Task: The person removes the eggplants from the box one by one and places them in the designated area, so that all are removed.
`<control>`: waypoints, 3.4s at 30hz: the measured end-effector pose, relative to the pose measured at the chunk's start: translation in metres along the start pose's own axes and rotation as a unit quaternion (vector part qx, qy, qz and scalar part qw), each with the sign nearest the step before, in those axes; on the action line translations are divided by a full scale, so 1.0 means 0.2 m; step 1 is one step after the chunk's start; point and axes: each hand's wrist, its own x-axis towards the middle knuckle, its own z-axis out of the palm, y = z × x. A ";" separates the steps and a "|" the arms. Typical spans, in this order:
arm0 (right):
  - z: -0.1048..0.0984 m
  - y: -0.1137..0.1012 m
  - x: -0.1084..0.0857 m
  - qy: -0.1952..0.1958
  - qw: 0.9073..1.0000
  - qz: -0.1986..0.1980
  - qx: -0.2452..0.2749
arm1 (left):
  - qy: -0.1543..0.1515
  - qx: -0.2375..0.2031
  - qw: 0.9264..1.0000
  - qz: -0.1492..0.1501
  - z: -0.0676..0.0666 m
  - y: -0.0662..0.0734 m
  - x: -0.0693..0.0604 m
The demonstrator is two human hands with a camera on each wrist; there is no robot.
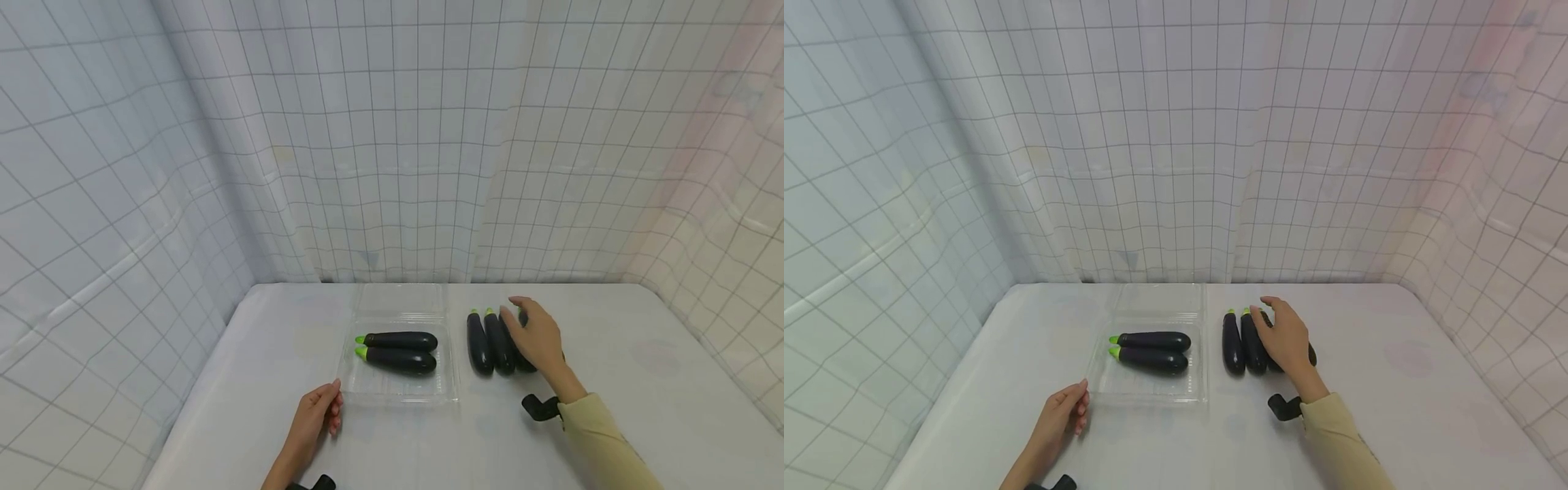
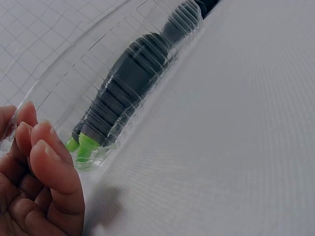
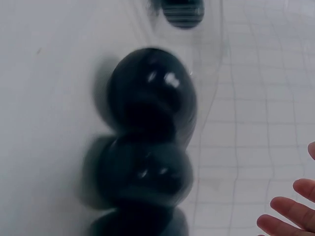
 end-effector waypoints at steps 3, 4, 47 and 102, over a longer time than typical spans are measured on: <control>0.01 -0.05 0.01 0.009 0.999 -0.031 0.015 | -0.001 -0.001 1.000 0.002 0.00 0.00 0.00; 0.01 -0.07 0.01 0.010 0.999 -0.039 0.019 | -0.001 -0.002 1.000 0.005 0.00 0.00 0.00; 0.28 -0.59 0.07 -0.326 0.933 -0.147 -0.047 | -0.002 0.002 1.000 0.003 0.00 -0.01 0.01; 0.46 -0.71 0.11 -0.429 0.873 -0.148 -0.178 | -0.005 0.008 1.000 0.001 0.00 -0.01 0.00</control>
